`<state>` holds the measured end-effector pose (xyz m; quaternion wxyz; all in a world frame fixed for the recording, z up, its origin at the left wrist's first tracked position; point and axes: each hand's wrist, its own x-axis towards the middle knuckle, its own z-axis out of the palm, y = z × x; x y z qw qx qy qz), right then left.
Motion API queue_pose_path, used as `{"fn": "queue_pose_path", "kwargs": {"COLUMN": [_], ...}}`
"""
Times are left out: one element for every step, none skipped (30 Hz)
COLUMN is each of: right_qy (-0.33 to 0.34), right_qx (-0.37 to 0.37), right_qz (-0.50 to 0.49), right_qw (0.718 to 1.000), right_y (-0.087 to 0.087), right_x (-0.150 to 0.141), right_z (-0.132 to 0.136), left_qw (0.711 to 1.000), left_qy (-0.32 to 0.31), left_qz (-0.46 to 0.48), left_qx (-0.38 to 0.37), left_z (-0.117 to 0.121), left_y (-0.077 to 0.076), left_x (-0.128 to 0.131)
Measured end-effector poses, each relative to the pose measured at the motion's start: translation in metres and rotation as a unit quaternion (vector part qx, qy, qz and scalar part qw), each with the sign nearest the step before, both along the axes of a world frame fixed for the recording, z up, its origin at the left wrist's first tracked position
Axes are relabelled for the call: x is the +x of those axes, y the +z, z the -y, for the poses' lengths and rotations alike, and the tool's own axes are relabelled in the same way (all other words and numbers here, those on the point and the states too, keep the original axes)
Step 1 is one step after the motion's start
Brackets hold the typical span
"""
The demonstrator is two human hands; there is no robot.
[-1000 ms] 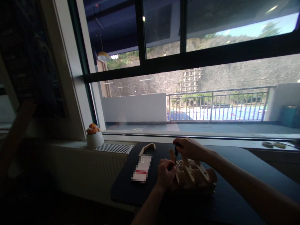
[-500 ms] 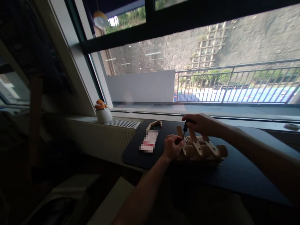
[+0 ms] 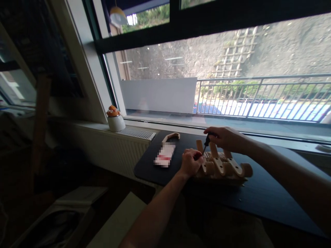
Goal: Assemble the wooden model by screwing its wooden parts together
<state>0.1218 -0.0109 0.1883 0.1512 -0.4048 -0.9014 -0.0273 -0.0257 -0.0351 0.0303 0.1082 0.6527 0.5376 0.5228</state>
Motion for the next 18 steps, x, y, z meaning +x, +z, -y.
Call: {"fn": "queue_pose_path", "kwargs": {"right_qy": [-0.005, -0.011, -0.017, -0.021, -0.022, -0.022, -0.019, -0.016, -0.013, -0.011, -0.008, -0.005, 0.000, 0.003, 0.006, 0.005, 0.003, -0.002], "right_qx": [0.001, 0.005, 0.010, 0.015, 0.020, 0.023, 0.026, 0.027, 0.028, 0.027, 0.024, 0.020, 0.014, 0.007, 0.002, -0.001, -0.001, 0.001], "right_qz": [0.003, 0.005, 0.006, 0.007, 0.006, 0.005, 0.002, -0.001, -0.004, -0.006, -0.007, -0.008, -0.007, -0.005, -0.003, -0.002, -0.001, -0.001], "right_qw": [1.000, 1.000, 1.000, 1.000, 1.000, 0.999, 0.999, 1.000, 1.000, 1.000, 1.000, 1.000, 1.000, 1.000, 1.000, 1.000, 1.000, 1.000], "right_y": [0.0011, 0.0020, 0.0027, 0.0030, 0.0029, 0.0025, 0.0018, 0.0009, 0.0001, -0.0006, -0.0009, -0.0009, -0.0005, 0.0002, 0.0011, 0.0020, 0.0027, 0.0032], "right_x": [0.0001, 0.0000, -0.0003, -0.0007, -0.0013, -0.0019, -0.0024, -0.0028, -0.0031, -0.0031, -0.0029, -0.0026, -0.0022, -0.0019, -0.0017, -0.0017, -0.0019, -0.0023], "right_z": [-0.0004, -0.0008, -0.0009, -0.0007, -0.0004, 0.0002, 0.0009, 0.0015, 0.0021, 0.0024, 0.0027, 0.0027, 0.0027, 0.0027, 0.0027, 0.0027, 0.0028, 0.0029], "left_qw": [1.000, 1.000, 1.000, 1.000, 1.000, 1.000, 1.000, 1.000, 1.000, 1.000, 1.000, 1.000, 1.000, 1.000, 1.000, 1.000, 1.000, 1.000], "left_qy": [0.001, 0.001, 0.001, 0.001, 0.001, 0.001, 0.001, 0.002, 0.002, 0.002, 0.002, 0.002, 0.001, 0.000, -0.001, -0.001, -0.002, -0.002], "left_qz": [0.001, 0.002, 0.003, 0.004, 0.005, 0.006, 0.007, 0.008, 0.008, 0.009, 0.010, 0.011, 0.012, 0.014, 0.015, 0.016, 0.016, 0.017], "left_qx": [-0.001, -0.001, -0.001, -0.001, -0.001, 0.000, 0.000, 0.001, 0.002, 0.002, 0.002, 0.002, 0.002, 0.001, 0.002, 0.002, 0.004, 0.005], "left_z": [0.0003, 0.0007, 0.0010, 0.0013, 0.0015, 0.0015, 0.0014, 0.0013, 0.0011, 0.0008, 0.0007, 0.0005, 0.0004, 0.0003, 0.0002, 0.0001, -0.0002, -0.0005], "left_y": [0.0003, 0.0006, 0.0009, 0.0012, 0.0013, 0.0013, 0.0012, 0.0010, 0.0007, 0.0005, 0.0002, 0.0000, -0.0003, -0.0005, -0.0007, -0.0009, -0.0012, -0.0015], "left_x": [0.0001, 0.0003, 0.0005, 0.0007, 0.0008, 0.0010, 0.0012, 0.0012, 0.0013, 0.0013, 0.0012, 0.0012, 0.0011, 0.0010, 0.0010, 0.0010, 0.0010, 0.0010]}}
